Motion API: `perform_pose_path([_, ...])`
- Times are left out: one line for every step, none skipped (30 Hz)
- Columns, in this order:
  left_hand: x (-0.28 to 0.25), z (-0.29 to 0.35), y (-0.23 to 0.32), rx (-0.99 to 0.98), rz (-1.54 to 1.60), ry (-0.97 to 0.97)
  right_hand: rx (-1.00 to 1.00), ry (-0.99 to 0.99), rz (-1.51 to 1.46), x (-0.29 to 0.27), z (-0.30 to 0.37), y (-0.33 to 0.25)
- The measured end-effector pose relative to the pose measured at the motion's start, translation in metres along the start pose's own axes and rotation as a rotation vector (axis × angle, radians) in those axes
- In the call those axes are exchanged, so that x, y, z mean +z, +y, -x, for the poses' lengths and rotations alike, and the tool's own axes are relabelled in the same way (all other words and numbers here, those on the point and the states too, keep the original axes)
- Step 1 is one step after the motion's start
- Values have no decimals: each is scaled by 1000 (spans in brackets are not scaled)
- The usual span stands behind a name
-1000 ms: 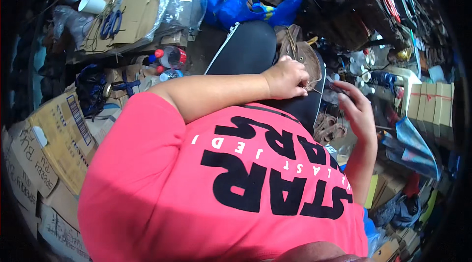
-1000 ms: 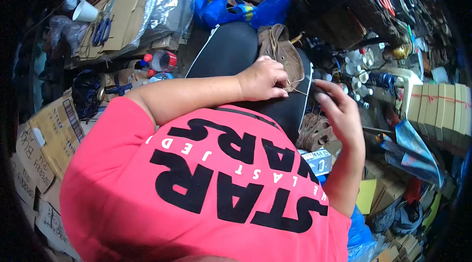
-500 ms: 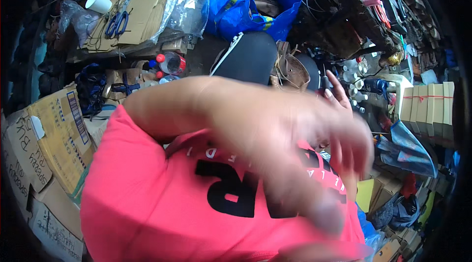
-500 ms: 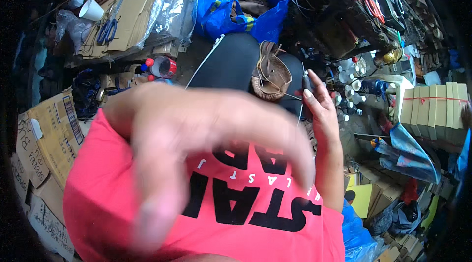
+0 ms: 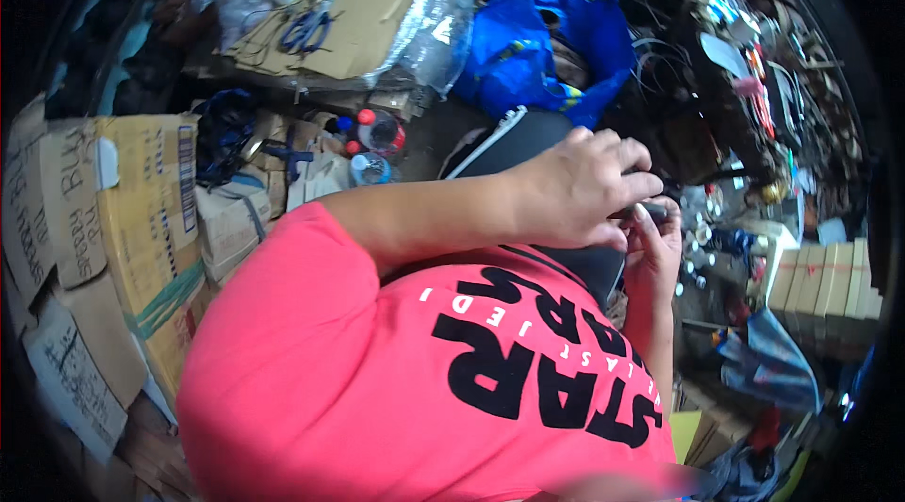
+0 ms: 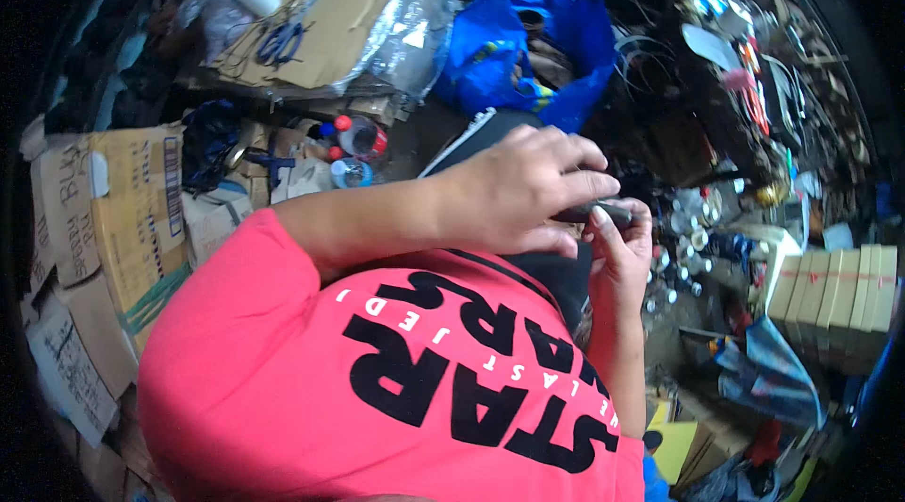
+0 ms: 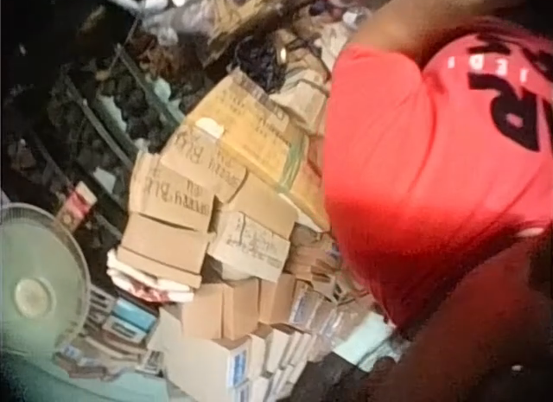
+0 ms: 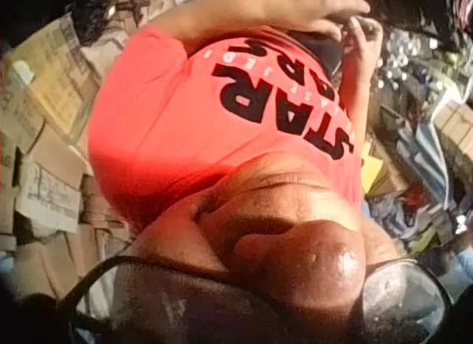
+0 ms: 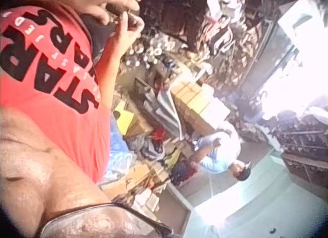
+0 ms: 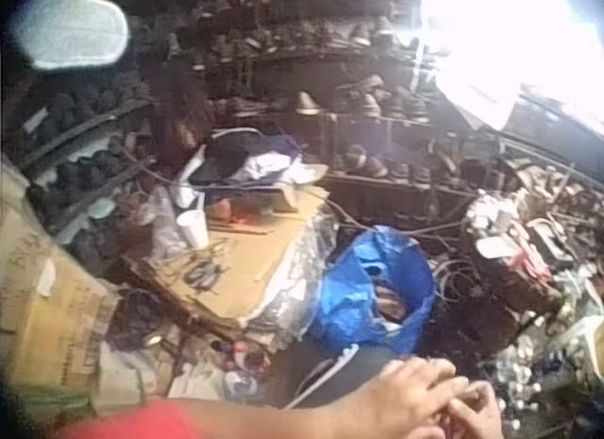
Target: Stitch the leather upper of a shoe by hand using a needle and thread.
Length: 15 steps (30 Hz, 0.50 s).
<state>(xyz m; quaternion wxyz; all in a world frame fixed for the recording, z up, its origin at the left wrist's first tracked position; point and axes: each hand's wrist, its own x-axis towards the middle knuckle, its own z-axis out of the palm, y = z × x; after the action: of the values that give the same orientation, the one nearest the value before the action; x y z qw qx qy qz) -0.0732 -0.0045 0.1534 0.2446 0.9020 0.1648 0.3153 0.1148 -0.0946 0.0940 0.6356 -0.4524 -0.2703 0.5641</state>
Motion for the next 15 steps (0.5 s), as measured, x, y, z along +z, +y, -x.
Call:
perform_pose_path([8,3,-8,28,-4,44,6,-11,-68,7,-2,1])
perform_pose_path([15,7,-15,-2,-4,-39,28,21,-93,12,-2,2])
perform_pose_path([22,11,-23,23,-14,45,56,-1,-72,16,-4,3])
perform_pose_path([27,15,-30,30,9,46,76,-16,-93,18,-6,5])
perform_pose_path([30,20,-39,26,27,54,88,-29,-73,18,-8,8])
perform_pose_path([30,25,-49,32,20,52,118,-52,-33,16,-10,10])
perform_pose_path([26,29,-61,23,34,47,148,-87,-4,13,-12,11])
perform_pose_path([21,32,-73,54,56,66,141,-94,65,7,-11,11])
perform_pose_path([9,36,-90,41,-70,90,73,-48,309,0,-12,9])
perform_pose_path([-13,38,-115,49,-258,113,5,-14,533,-8,-13,6])
perform_pose_path([-39,42,-140,-7,-326,228,-50,22,758,-15,-11,2])
perform_pose_path([-69,45,-167,-55,-358,303,-53,98,943,-22,-11,0])
perform_pose_path([-98,53,-191,-285,-383,356,52,16,893,-29,-6,-4])
perform_pose_path([-132,63,-217,-432,-451,355,248,68,904,-36,0,-7])
perform_pose_path([-162,70,-242,-534,-703,321,277,13,945,-40,4,-4])
